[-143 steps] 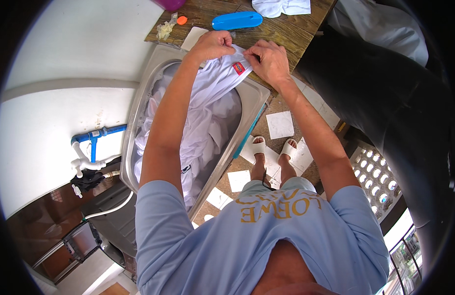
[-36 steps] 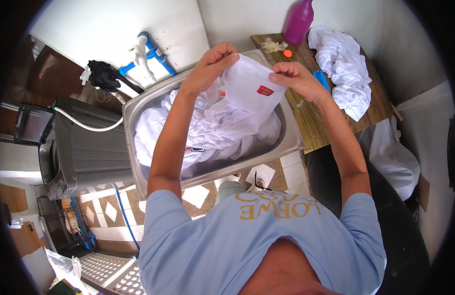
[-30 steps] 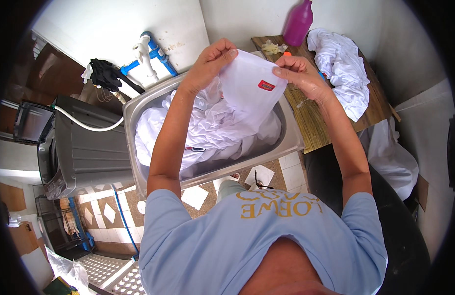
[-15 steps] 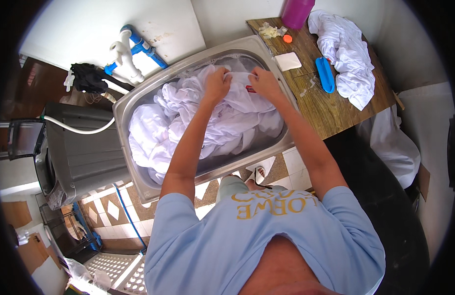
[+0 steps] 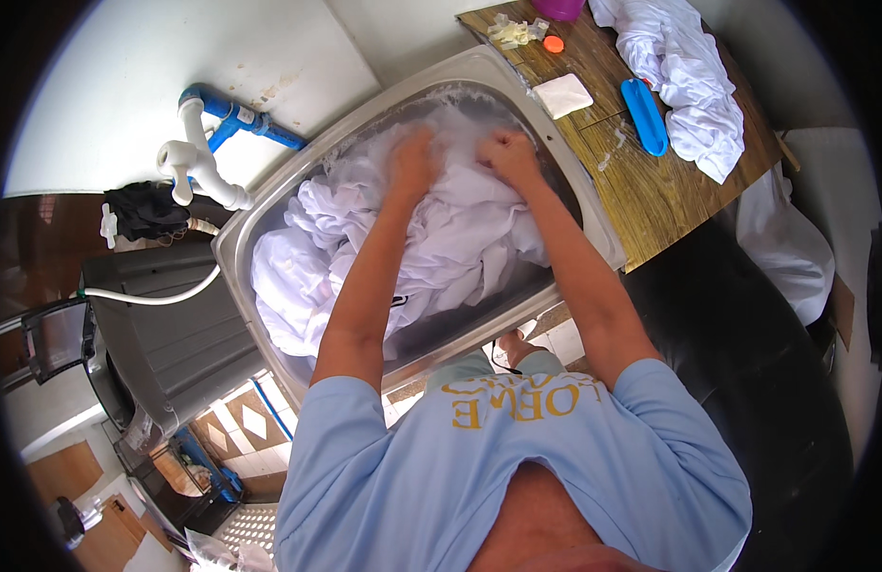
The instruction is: The person scrubs a white garment using a blue brush in a basin of soapy water and rubs the fabric against itself by hand.
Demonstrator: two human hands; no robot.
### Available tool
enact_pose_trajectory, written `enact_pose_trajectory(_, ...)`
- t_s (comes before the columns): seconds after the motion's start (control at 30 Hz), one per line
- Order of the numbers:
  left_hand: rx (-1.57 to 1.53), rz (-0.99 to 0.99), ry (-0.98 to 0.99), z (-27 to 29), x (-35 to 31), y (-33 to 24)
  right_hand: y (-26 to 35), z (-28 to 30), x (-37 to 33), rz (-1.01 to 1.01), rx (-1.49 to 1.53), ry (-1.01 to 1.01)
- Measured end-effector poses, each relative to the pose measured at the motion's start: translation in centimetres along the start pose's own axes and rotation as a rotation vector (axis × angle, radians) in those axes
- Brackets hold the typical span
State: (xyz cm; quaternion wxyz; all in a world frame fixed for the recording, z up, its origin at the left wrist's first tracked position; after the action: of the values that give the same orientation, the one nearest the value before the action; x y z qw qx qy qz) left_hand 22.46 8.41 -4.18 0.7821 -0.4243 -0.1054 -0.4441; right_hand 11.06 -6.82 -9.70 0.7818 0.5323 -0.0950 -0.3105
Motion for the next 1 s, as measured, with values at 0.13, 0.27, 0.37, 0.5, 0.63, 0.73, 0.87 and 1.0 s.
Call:
enact_pose_trajectory(0.13,-0.575,0.679,0.27,-0.1,-0.7,3.4,4.2,-0.1,-2.2,-0.197,1.217,0.06)
enact_pose_trajectory(0.27,-1.112,0.706,0.106,-0.2,1.1,1.8,4.7,-1.7,-2.2,-0.326,1.411,-0.026)
enact_pose_trajectory(0.37,-0.702,0.057,-0.076,0.4,2.7,-6.3,5.3,-2.8,-2.3,-0.217,1.367,0.011)
enact_pose_trajectory(0.5,-0.237,-0.253,0.189,-3.1,0.2,-15.1,2.2,-4.0,0.8,-0.037,1.779,0.616)
enact_pose_trajectory(0.63,0.071,-0.124,-0.052,-2.4,4.2,-5.6,6.7,-4.9,-2.2,-0.381,1.493,-0.107)
enact_pose_trajectory(0.73,-0.05,-0.043,0.011,-2.7,5.0,-6.5,9.3,-2.7,-3.8,-0.425,1.565,-0.138)
enact_pose_trajectory(0.87,-0.046,-0.133,0.038,-4.1,5.6,-7.9,5.1,-2.2,-1.4,0.183,1.704,0.249)
enact_pose_trajectory(1.0,0.047,0.227,0.159,-1.7,6.7,-3.4,8.0,-4.3,-2.9,-0.331,1.586,-0.062)
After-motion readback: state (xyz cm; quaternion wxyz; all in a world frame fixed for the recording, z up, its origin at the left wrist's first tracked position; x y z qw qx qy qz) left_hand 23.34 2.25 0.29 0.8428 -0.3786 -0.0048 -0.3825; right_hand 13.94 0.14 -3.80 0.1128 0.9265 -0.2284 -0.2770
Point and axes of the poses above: each hand's wrist, its own x-axis towards the middle knuckle, its own z-axis out of the back of the hand, y = z × x, the point moved 5 cm from there along x, towards the middle knuckle, and after that the axes turned 5 degrees about z, right-handed, at the moved point
